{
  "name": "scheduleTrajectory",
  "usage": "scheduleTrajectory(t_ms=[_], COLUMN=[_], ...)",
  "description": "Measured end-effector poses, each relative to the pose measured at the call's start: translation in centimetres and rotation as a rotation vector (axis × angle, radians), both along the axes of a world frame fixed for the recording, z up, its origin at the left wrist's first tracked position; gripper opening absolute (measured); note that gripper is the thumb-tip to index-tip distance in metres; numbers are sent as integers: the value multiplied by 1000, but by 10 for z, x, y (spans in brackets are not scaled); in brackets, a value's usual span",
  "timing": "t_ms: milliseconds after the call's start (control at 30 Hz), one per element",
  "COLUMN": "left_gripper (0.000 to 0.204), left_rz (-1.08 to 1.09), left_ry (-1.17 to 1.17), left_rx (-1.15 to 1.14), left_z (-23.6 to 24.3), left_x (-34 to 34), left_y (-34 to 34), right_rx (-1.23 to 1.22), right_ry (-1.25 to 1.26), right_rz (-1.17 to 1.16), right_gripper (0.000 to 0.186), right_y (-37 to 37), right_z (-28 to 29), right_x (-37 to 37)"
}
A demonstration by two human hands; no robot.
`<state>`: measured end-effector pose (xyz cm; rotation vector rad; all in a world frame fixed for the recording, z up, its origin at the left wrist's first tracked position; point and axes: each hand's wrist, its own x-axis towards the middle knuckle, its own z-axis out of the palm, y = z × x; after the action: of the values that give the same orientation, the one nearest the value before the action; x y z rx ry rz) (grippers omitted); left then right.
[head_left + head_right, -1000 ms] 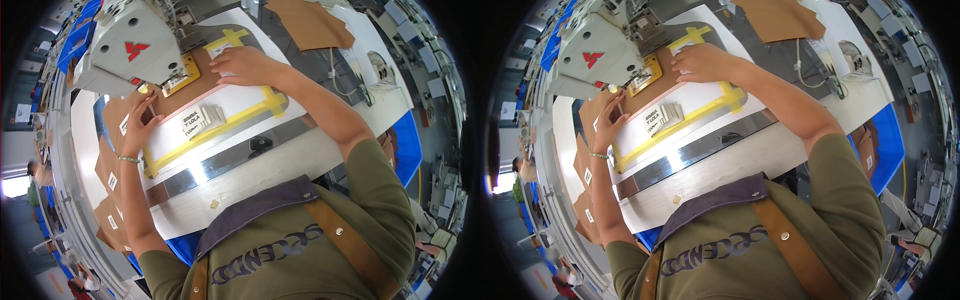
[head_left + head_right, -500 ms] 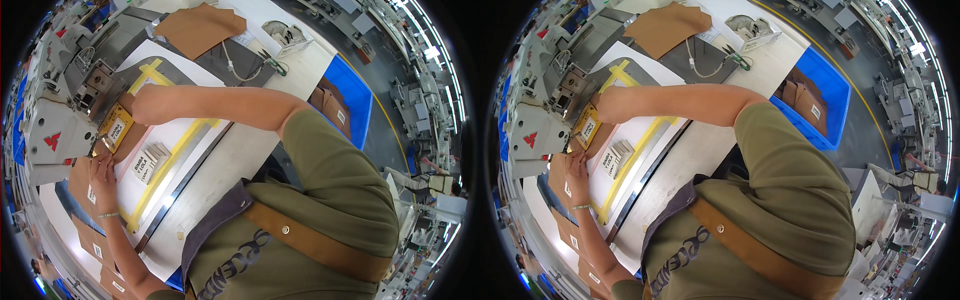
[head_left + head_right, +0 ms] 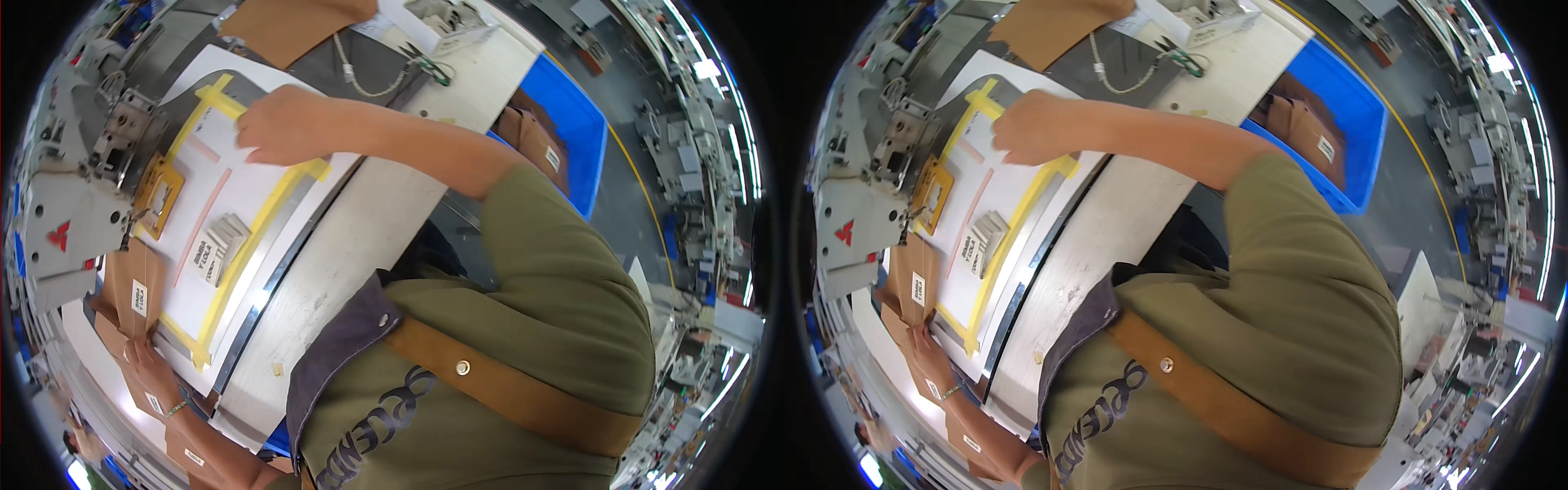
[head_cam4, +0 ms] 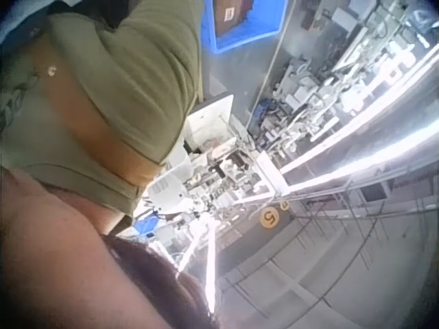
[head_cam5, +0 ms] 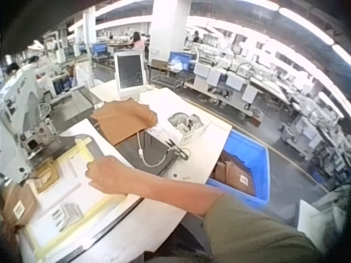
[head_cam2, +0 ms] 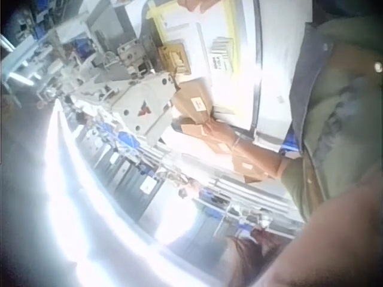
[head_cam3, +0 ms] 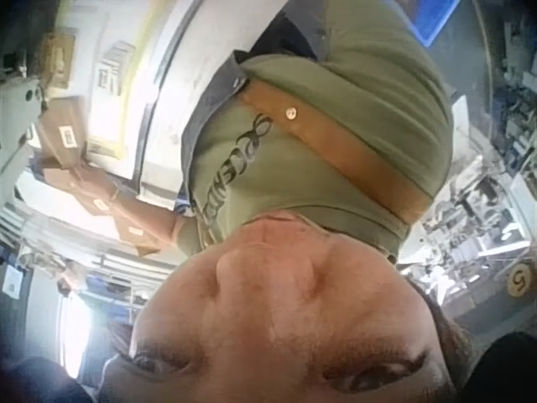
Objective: Sewing brand labels onto leather pieces using an industrial sewing machine.
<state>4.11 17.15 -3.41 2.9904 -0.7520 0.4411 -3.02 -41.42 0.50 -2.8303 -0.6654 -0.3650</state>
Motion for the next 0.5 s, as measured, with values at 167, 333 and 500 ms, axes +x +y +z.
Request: scheduleTrajectory(t_ms=[167, 333, 500], left_gripper=[27, 49, 53], left_rz=[151, 58, -245], left_ry=[12, -38, 196], left_rx=[50, -154, -396], left_z=[8, 29, 38], left_x=[-23, -41, -72], left_y=[46, -36, -145], right_rx=[18, -216, -346], right_ry=[-68, -138, -218], right_rz=[-235, -385, -267], right_gripper=[27, 25, 19], right_y=[-58, -104, -125], right_z=[12, 13, -16], right_x=[-10, 14, 52])
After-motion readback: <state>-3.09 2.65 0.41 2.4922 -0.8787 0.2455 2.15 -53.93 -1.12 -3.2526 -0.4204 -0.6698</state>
